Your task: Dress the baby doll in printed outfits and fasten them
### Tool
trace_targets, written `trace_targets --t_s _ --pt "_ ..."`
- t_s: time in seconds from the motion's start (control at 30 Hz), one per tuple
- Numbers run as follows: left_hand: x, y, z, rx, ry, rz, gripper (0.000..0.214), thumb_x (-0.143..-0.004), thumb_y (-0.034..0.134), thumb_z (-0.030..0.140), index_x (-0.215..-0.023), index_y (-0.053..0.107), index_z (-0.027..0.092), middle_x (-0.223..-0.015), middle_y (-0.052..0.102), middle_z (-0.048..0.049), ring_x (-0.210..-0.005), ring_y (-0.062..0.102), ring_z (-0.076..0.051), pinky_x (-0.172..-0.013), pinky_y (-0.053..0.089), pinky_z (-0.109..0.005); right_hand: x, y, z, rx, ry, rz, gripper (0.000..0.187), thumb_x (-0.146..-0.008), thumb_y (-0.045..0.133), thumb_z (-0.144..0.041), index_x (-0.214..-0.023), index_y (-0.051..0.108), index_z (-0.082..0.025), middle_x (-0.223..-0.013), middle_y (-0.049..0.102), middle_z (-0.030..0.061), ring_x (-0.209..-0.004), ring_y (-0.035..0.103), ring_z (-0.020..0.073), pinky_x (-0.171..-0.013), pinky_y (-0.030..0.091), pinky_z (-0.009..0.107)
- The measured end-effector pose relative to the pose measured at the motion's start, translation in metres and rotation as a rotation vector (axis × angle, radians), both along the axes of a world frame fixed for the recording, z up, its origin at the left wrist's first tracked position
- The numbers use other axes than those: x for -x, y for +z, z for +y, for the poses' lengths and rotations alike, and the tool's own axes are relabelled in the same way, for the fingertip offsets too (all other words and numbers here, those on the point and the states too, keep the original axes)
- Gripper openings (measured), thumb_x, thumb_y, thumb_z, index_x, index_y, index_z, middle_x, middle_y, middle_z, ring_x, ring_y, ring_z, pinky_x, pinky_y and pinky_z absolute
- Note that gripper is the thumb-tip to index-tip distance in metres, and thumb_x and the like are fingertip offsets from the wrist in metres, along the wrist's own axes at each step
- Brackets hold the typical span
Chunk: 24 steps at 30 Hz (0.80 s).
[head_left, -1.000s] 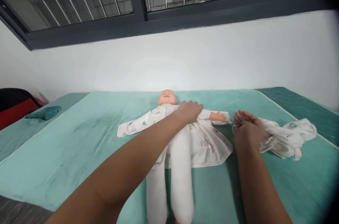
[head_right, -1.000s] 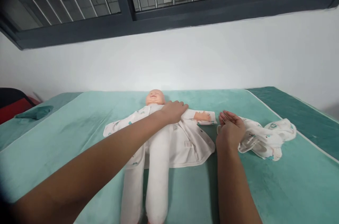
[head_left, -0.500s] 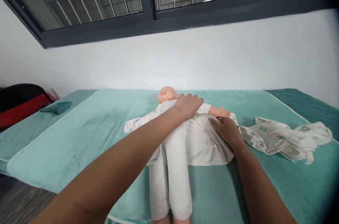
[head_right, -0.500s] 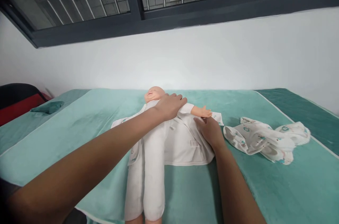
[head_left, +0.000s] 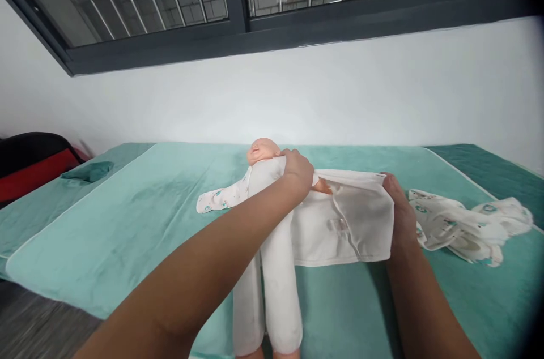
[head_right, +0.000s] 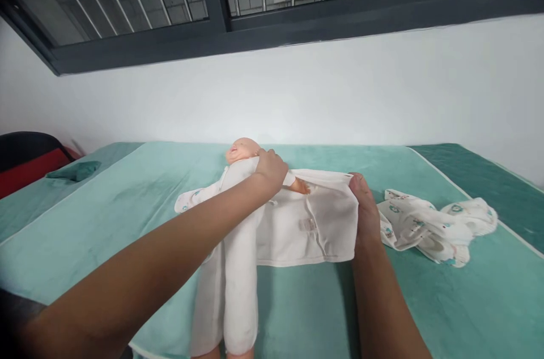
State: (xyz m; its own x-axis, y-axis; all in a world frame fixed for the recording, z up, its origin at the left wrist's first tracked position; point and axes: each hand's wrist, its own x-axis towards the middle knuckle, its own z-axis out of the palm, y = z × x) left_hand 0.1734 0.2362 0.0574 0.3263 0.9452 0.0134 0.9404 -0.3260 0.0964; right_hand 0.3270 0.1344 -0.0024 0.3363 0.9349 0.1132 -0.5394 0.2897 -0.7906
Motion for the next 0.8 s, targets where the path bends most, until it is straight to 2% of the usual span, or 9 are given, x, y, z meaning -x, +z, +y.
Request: trace_targets --t_s 0.1,0.17,0.27,0.37,0.43,0.53,0.7,0.73,0.8 --pt "0.000 -0.004 0.002 0.010 -0.018 -0.001 0.045 -0.066 0.074 0.012 -0.111 0.067 0.017 -0.127 0.057 -0.0188 -0.124 0.047 -0.037 -0.106 0.030 -0.061 0.012 0.001 -0.003 0.011 0.160 -0.025 0.023 -0.083 0.072 -0.042 -0.092 0.060 -0.024 -0.077 0.060 -0.0027 -0.063 0.056 0.0136 -0.068 0.053 0.029" --pt "0.000 -0.006 0.003 0.021 -0.051 -0.057 0.049 -0.072 0.070 0.020 -0.120 0.062 0.021 -0.135 0.050 -0.0179 -0.124 0.047 -0.036 -0.102 0.037 -0.059 0.019 -0.002 -0.003 0.019 0.319 -0.066 0.030 -0.079 0.076 -0.040 -0.103 0.064 -0.025 -0.087 0.066 -0.0001 -0.071 0.062 0.0164 -0.072 0.054 0.031" --pt "0.006 -0.004 0.005 0.078 -0.190 -0.185 0.032 -0.075 0.064 0.023 -0.106 0.065 0.026 -0.125 0.058 -0.0085 -0.115 0.054 -0.029 -0.094 0.046 -0.046 0.024 -0.010 0.000 -0.001 0.546 -0.168 0.044 -0.073 0.082 -0.032 -0.114 0.066 -0.027 -0.105 0.070 0.0025 -0.090 0.067 0.0200 -0.082 0.054 0.032" --pt "0.021 0.002 0.008 0.098 -0.280 -0.342 0.017 -0.077 0.053 0.015 -0.088 0.062 0.023 -0.099 0.067 -0.0009 -0.089 0.060 -0.018 -0.076 0.048 -0.029 0.027 -0.017 0.001 -0.019 0.625 -0.270 0.047 -0.075 0.082 -0.026 -0.120 0.067 -0.029 -0.114 0.071 0.0030 -0.101 0.066 0.0209 -0.087 0.052 0.031" --pt "0.038 0.007 0.010 0.063 -0.261 -0.436 0.015 -0.075 0.048 0.010 -0.082 0.057 0.021 -0.089 0.067 0.0002 -0.079 0.059 -0.015 -0.069 0.046 -0.027 0.027 -0.019 -0.001 -0.047 0.644 -0.343 0.047 -0.078 0.080 -0.026 -0.123 0.067 -0.031 -0.119 0.070 0.0034 -0.107 0.065 0.0214 -0.090 0.051 0.032" --pt "0.069 0.013 0.008 -0.014 -0.201 -0.536 0.012 -0.074 0.051 0.009 -0.072 0.047 0.020 -0.084 0.065 0.0001 -0.081 0.059 -0.015 -0.071 0.046 -0.026 0.024 -0.018 -0.005 -0.117 0.704 -0.491 0.047 -0.077 0.081 -0.026 -0.123 0.069 -0.032 -0.123 0.068 0.0032 -0.113 0.061 0.0202 -0.095 0.047 0.031" --pt "0.104 0.015 -0.016 -0.176 -0.059 -0.656 0.021 -0.087 0.043 0.018 -0.068 0.035 0.021 -0.080 0.059 0.0004 -0.080 0.055 -0.014 -0.073 0.044 -0.027 0.020 -0.012 -0.011 -0.232 1.178 -0.577 0.044 -0.085 0.072 -0.035 -0.128 0.068 -0.027 -0.107 0.070 0.0073 -0.089 0.064 0.0178 -0.082 0.050 0.032" --pt "0.105 0.014 -0.021 -0.169 -0.039 -0.659 0.022 -0.089 0.045 0.022 -0.069 0.036 0.021 -0.079 0.058 0.0007 -0.078 0.055 -0.014 -0.072 0.043 -0.027 0.020 -0.011 -0.011 -0.240 1.218 -0.572 0.044 -0.087 0.070 -0.036 -0.130 0.067 -0.027 -0.107 0.070 0.0082 -0.088 0.064 0.0182 -0.082 0.051 0.033" --pt "0.100 0.009 -0.031 -0.113 -0.041 -0.610 0.022 -0.090 0.051 0.034 -0.074 0.043 0.022 -0.081 0.061 0.0007 -0.079 0.057 -0.015 -0.073 0.044 -0.029 0.020 -0.012 -0.012 -0.235 1.202 -0.572 0.042 -0.090 0.067 -0.036 -0.131 0.066 -0.027 -0.110 0.070 0.0090 -0.090 0.064 0.0185 -0.084 0.050 0.034"
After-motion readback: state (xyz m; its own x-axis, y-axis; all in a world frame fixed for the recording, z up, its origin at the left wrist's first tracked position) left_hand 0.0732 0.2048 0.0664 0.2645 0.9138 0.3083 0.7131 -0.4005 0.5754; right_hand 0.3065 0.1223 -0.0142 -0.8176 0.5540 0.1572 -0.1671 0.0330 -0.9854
